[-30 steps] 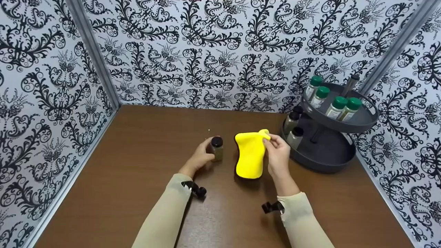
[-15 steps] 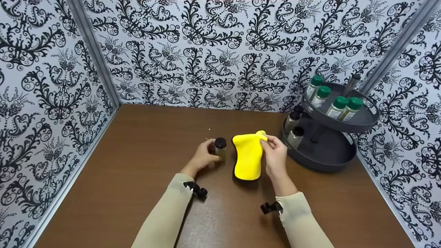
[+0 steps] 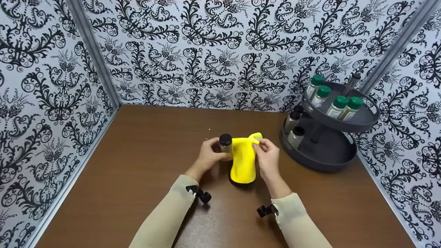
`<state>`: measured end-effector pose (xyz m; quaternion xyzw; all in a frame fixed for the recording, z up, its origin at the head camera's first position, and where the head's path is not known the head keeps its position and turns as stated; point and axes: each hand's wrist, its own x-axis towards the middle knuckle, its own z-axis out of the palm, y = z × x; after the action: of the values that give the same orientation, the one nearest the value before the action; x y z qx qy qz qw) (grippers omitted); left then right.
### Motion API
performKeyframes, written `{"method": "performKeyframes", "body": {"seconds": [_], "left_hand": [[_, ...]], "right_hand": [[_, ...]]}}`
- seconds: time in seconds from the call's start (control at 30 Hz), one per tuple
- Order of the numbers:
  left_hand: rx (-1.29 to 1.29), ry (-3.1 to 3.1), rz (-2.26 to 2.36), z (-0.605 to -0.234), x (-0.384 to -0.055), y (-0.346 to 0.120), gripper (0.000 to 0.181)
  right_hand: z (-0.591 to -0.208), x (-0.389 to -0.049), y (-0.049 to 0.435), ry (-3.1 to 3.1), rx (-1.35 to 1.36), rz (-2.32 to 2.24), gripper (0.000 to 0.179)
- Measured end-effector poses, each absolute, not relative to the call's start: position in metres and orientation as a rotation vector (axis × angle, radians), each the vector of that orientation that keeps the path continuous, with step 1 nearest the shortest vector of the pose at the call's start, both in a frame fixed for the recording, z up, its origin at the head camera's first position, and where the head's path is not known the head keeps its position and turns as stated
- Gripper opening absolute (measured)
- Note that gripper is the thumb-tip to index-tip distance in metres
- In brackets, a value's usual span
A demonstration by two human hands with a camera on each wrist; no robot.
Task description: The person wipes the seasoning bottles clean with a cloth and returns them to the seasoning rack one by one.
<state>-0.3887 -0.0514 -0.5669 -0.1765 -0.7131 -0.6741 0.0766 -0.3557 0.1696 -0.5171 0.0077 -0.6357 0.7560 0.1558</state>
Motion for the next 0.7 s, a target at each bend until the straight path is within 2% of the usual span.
{"method": "performKeyframes", "body": {"seconds": [0.33, 0.7], "left_hand": [[-0.668, -1.887, -2.141, -0.529, -0.369, -0.036, 0.042], [-0.679, -1.984, -1.986, -0.532, -0.361, -0.029, 0.048]], "right_hand": [[-0.522, -0.345, 0.153, -1.999, 0.125, 2.097, 0.02], [-0.512, -0.34, 0.153, -2.049, 0.107, 2.012, 0.019]]}}
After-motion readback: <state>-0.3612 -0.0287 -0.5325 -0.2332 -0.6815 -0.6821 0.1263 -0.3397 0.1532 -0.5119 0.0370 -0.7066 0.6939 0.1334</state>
